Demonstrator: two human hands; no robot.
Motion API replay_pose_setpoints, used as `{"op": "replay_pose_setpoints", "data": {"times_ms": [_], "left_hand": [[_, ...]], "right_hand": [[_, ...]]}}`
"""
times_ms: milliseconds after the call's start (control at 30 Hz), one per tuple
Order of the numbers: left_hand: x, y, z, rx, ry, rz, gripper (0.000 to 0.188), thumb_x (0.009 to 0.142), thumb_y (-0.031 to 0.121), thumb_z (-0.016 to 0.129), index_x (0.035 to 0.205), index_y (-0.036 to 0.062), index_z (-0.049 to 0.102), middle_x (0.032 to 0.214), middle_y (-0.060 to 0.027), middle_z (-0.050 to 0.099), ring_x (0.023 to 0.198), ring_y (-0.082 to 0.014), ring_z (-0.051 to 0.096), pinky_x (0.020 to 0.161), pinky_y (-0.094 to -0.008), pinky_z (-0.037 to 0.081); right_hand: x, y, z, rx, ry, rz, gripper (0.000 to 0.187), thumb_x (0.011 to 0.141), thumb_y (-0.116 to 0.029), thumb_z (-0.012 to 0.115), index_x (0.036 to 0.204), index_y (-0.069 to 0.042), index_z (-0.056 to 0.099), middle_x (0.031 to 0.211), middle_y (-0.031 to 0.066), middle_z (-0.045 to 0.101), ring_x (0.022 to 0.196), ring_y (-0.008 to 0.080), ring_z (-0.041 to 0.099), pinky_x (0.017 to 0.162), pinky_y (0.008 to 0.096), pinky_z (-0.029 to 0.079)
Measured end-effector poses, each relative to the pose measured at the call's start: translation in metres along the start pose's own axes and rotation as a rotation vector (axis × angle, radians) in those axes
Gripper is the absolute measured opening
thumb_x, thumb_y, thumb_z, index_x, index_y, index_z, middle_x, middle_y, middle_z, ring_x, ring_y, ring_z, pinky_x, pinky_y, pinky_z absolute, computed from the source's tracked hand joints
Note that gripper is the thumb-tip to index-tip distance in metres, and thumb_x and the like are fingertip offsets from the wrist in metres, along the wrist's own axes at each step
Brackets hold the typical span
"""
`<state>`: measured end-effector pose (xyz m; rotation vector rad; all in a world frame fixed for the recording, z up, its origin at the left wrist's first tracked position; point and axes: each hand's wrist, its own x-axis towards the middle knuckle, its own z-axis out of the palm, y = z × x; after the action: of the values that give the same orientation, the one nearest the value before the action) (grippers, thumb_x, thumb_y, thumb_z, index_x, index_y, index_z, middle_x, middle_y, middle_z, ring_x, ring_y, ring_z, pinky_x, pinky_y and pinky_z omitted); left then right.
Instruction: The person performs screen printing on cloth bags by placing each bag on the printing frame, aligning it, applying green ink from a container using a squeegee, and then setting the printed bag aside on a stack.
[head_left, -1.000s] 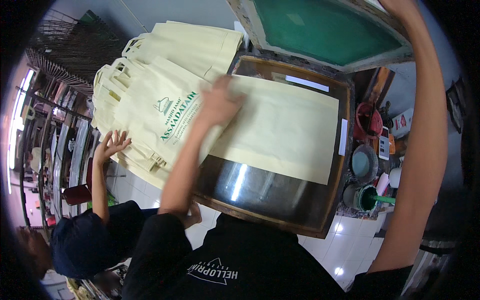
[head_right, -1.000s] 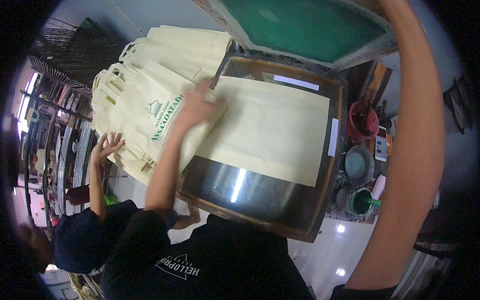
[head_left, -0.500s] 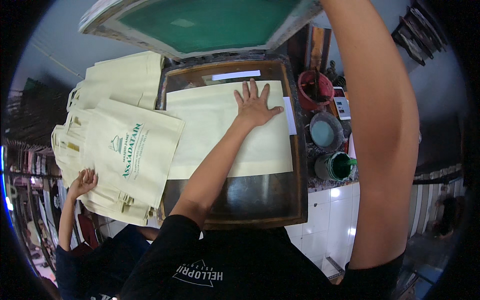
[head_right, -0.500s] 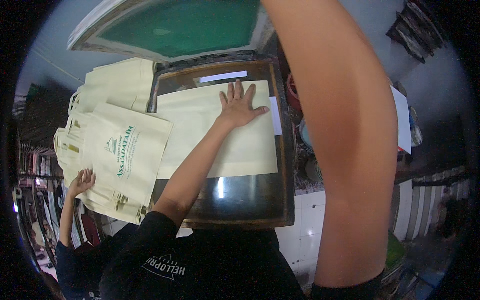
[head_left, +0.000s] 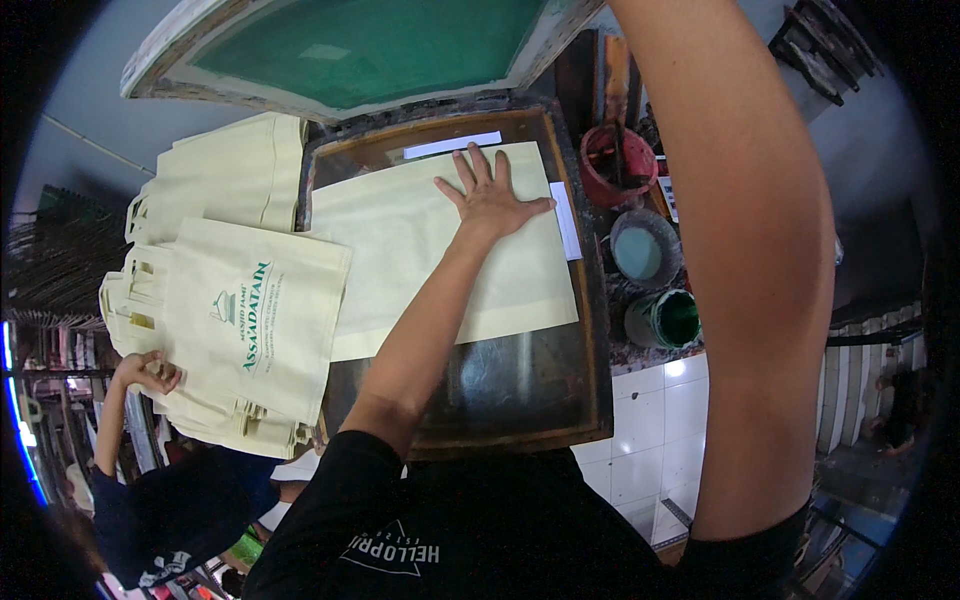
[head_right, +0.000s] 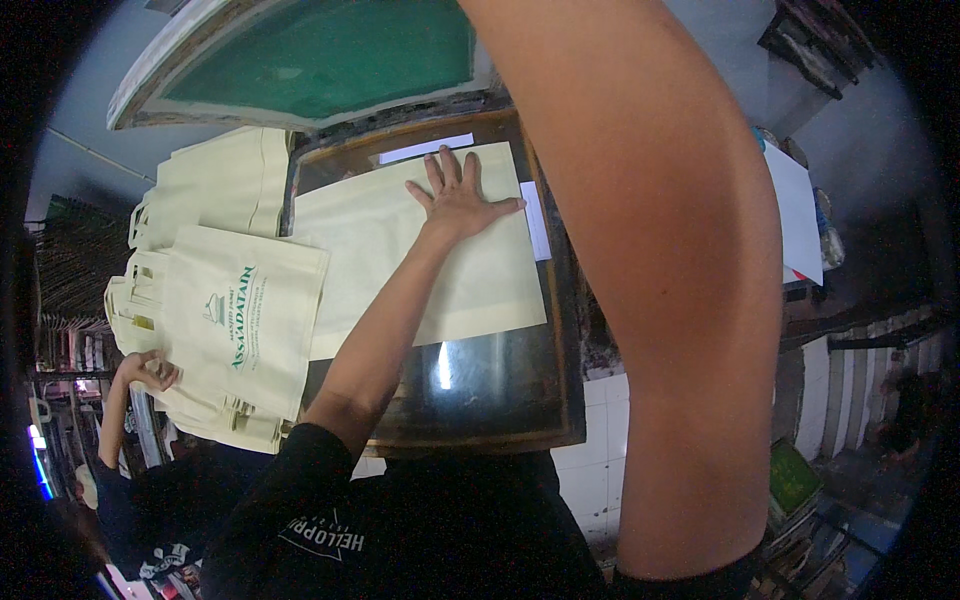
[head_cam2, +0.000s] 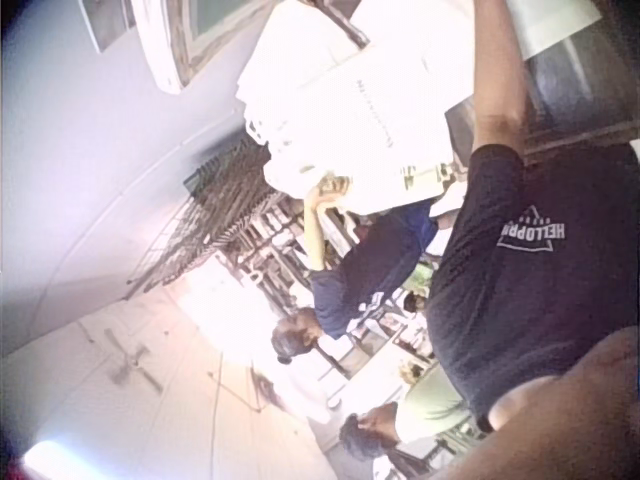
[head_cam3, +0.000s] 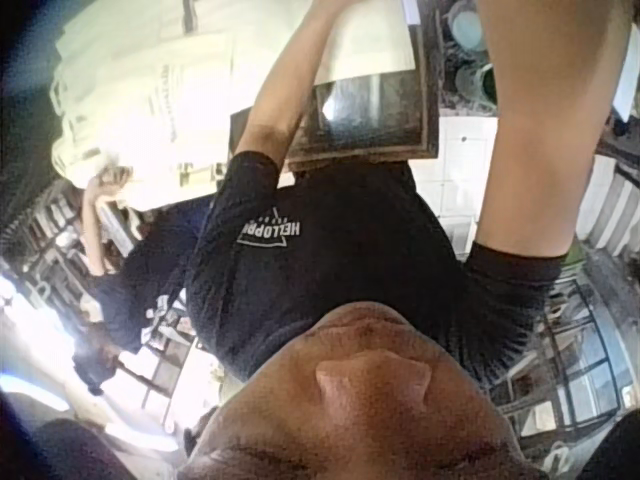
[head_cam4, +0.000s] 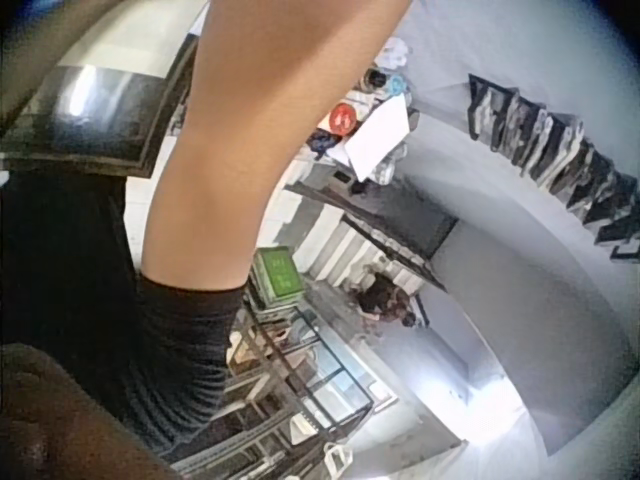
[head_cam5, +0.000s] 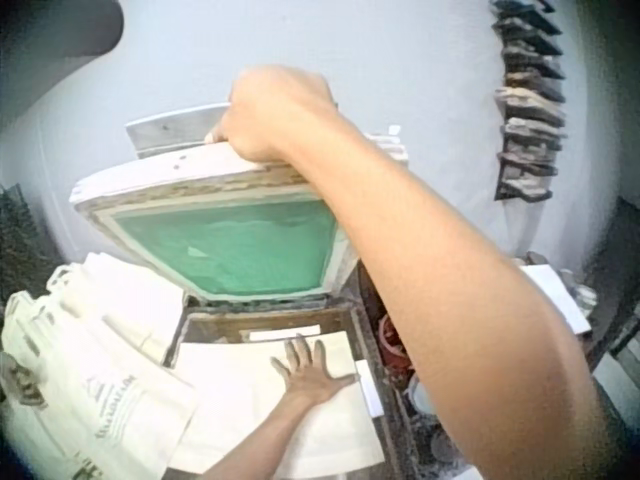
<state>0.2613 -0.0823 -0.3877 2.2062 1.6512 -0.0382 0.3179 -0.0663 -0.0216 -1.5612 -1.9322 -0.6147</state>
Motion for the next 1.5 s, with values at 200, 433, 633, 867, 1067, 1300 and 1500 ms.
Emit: {"op": "replay_pose_setpoints", "data": {"times_ms": [200, 433, 633, 867, 1067, 1300, 1500], "left_hand": [[-0.002, 0.000, -0.001, -0.023, -0.010, -0.026, 0.129, 0.071, 0.086, 0.064, 0.165, 0.0107, 0.018, 0.171, -0.0253, -0.002, 0.156, -0.0466, -0.012, 0.115, -0.0780, -0.002], [0.000, 0.004, -0.004, 0.004, -0.027, -0.040, 0.129, 0.072, 0.085, 0.066, 0.166, 0.0116, 0.016, 0.171, -0.0244, -0.001, 0.157, -0.0469, -0.010, 0.115, -0.0784, 0.000], [-0.002, 0.008, -0.005, -0.014, -0.033, -0.065, 0.129, 0.072, 0.084, 0.067, 0.166, 0.0119, 0.016, 0.171, -0.0240, -0.002, 0.157, -0.0467, -0.010, 0.115, -0.0785, 0.000], [0.005, 0.006, -0.004, -0.050, -0.010, -0.063, 0.131, 0.068, 0.082, 0.071, 0.165, 0.0109, 0.019, 0.171, -0.0260, 0.000, 0.156, -0.0484, -0.009, 0.115, -0.0791, 0.000], [0.012, 0.011, -0.012, -0.008, -0.055, -0.058, 0.134, 0.067, 0.083, 0.072, 0.164, 0.0076, 0.019, 0.170, -0.0281, 0.003, 0.156, -0.0508, -0.007, 0.114, -0.0801, 0.001], [0.003, -0.015, -0.024, -0.362, 0.319, 0.144, 0.124, 0.075, 0.077, 0.072, 0.160, 0.0005, 0.026, 0.164, -0.0328, 0.021, 0.154, -0.0495, 0.012, 0.122, -0.0643, 0.011], [-0.155, -0.067, -0.109, -1.277, 0.483, 0.571, 0.049, 0.105, 0.031, 0.056, 0.133, -0.0090, 0.055, 0.119, -0.0257, 0.070, 0.109, -0.0331, 0.071, 0.103, -0.0423, 0.051]], "right_hand": [[-0.007, -0.003, -0.009, 0.056, -0.012, -0.010, 0.030, 0.091, -0.041, 0.072, 0.105, -0.016, 0.083, 0.105, 0.0183, 0.077, 0.098, 0.0346, 0.073, 0.086, 0.0441, 0.057], [-0.010, 0.000, -0.007, 0.030, -0.033, -0.044, 0.028, 0.092, -0.040, 0.071, 0.107, -0.019, 0.083, 0.107, 0.0169, 0.077, 0.098, 0.0338, 0.073, 0.086, 0.0438, 0.057], [-0.006, -0.004, -0.004, 0.010, -0.021, -0.001, 0.028, 0.093, -0.039, 0.071, 0.107, -0.017, 0.083, 0.108, 0.0172, 0.077, 0.100, 0.0340, 0.073, 0.087, 0.0441, 0.056], [-0.018, -0.004, -0.015, 0.135, -0.040, -0.021, 0.037, 0.089, -0.039, 0.076, 0.103, -0.006, 0.082, 0.106, 0.0221, 0.076, 0.098, 0.0364, 0.073, 0.087, 0.0440, 0.057], [-0.017, 0.000, -0.012, 0.120, 0.024, -0.039, 0.037, 0.089, -0.038, 0.076, 0.100, -0.002, 0.081, 0.104, 0.0219, 0.076, 0.096, 0.0366, 0.073, 0.086, 0.0454, 0.056], [-0.039, -0.017, -0.022, 0.235, -0.007, -0.017, 0.040, 0.089, -0.035, 0.077, 0.097, 0.004, 0.079, 0.096, 0.0262, 0.074, 0.088, 0.0382, 0.072, 0.082, 0.0449, 0.056], [-0.101, -0.063, -0.042, 0.220, -0.363, 0.224, 0.034, 0.092, -0.034, 0.076, 0.097, -0.001, 0.078, 0.089, 0.0209, 0.074, 0.078, 0.0299, 0.072, 0.075, 0.0436, 0.056]]}}
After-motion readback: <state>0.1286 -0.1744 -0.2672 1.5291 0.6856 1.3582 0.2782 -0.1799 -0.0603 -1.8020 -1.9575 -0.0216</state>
